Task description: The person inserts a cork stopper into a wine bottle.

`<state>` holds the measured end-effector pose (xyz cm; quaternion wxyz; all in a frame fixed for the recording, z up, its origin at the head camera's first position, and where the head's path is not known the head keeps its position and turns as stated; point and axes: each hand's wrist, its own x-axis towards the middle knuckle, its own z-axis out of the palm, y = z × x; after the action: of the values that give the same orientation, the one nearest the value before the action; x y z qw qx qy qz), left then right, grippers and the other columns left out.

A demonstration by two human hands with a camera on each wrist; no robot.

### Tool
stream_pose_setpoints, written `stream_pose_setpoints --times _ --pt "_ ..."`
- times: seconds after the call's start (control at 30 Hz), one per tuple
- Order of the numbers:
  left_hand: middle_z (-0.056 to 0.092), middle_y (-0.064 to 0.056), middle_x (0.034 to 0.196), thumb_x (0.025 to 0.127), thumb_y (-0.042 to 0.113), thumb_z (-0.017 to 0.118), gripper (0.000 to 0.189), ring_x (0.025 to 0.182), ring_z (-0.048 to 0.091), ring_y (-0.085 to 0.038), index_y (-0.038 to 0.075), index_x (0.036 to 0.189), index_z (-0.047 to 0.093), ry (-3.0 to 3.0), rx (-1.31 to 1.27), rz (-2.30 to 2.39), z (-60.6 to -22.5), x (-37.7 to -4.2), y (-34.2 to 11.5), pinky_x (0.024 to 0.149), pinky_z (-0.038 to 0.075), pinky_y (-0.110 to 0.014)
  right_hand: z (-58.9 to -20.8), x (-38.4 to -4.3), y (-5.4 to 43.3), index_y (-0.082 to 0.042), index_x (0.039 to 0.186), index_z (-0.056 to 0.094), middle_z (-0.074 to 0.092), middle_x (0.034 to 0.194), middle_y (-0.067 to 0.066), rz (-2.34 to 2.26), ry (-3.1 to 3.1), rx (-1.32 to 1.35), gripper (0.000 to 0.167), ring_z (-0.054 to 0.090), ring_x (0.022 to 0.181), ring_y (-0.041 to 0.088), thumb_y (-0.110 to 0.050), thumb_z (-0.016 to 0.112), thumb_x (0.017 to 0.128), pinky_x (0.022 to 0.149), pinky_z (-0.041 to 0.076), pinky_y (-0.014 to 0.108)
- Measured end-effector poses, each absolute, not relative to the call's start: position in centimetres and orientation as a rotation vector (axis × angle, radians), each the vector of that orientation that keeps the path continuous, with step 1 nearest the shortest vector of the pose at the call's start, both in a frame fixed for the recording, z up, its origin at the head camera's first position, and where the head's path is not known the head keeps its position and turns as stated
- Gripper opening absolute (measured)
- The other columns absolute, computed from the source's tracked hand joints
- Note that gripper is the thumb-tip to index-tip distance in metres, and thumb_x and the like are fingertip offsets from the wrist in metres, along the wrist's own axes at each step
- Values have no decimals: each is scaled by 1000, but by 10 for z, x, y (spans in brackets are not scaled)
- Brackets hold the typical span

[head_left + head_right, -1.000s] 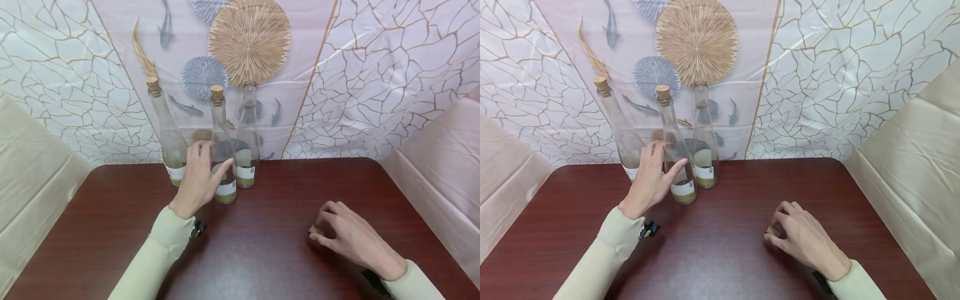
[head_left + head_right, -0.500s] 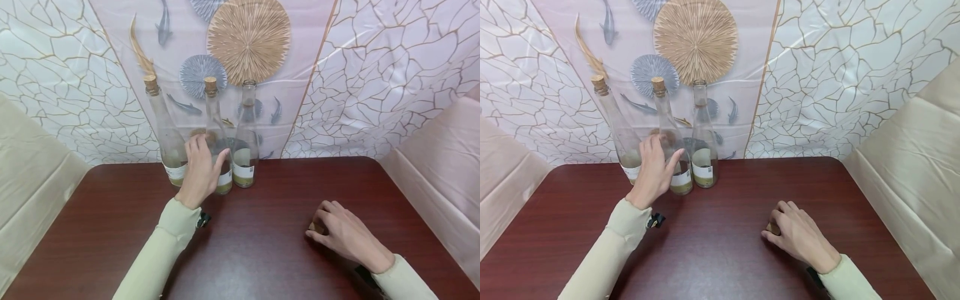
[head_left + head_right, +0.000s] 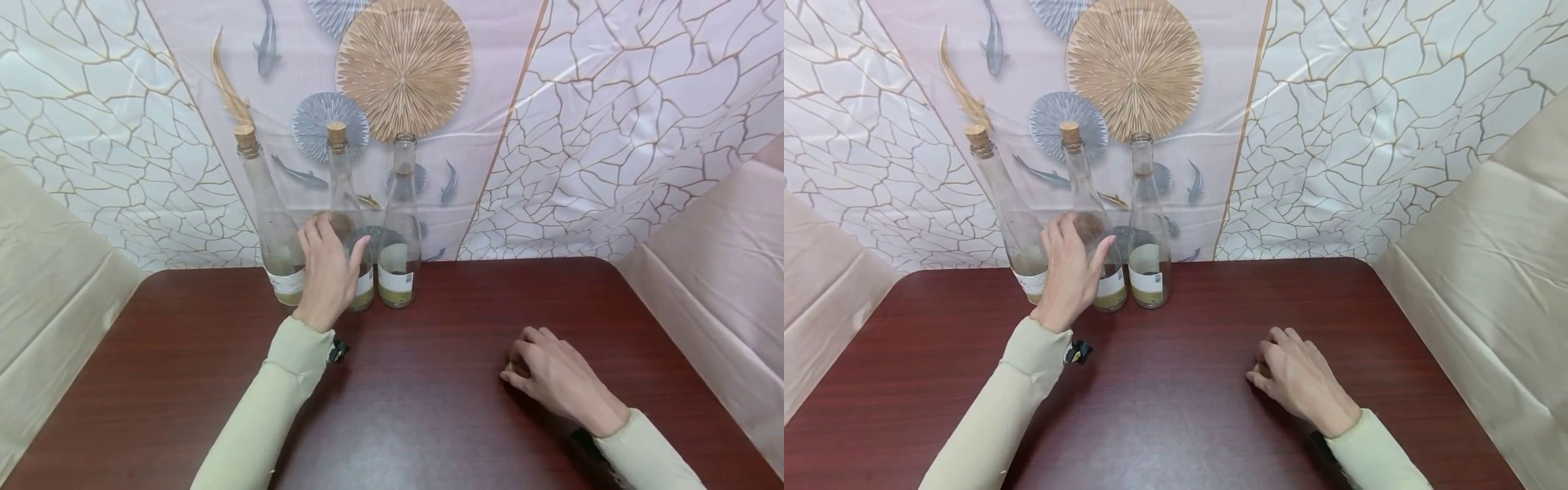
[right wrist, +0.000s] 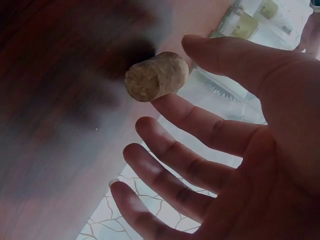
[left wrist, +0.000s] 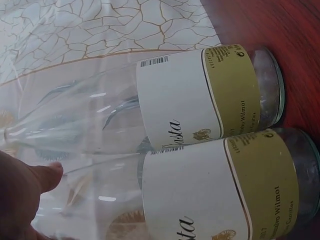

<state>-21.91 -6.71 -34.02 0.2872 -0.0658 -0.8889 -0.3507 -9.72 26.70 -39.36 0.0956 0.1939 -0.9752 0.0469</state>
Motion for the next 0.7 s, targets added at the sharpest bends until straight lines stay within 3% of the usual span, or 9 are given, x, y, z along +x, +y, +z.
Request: stream_pose_setpoints --times 0.17,0.33,0.57,0.7 --pt "35 -31 146 97 38 68 88 130 37 -44 -9 155 21 -2303 -172 -884 -341 -218 -62 113 41 -50 -396 -98 268 -26 71 60 50 82 -8 137 -2935 553 27 47 77 14 -33 83 83 60 38 30" --pt "29 -27 149 94 39 71 91 130 36 -43 -3 155 19 -2190 -212 -765 -337 -212 -54 109 41 -49 -397 -99 269 -26 70 61 50 81 -8 114 -2931 560 27 47 76 14 -33 84 81 60 39 30" --pt "34 -22 144 92 30 72 75 129 35 -40 4 151 34 -2114 -272 -676 -327 -200 -39 112 32 -50 -394 -99 268 -27 68 59 49 80 -9 121 -2890 590 28 46 75 13 -33 83 82 59 37 29" --pt "43 -20 136 91 17 68 58 122 39 -38 0 142 46 -1994 -337 -737 -324 -197 -28 107 37 -45 -392 -99 265 -27 68 60 49 80 -9 139 -2854 599 26 47 75 14 -30 82 82 58 38 29"
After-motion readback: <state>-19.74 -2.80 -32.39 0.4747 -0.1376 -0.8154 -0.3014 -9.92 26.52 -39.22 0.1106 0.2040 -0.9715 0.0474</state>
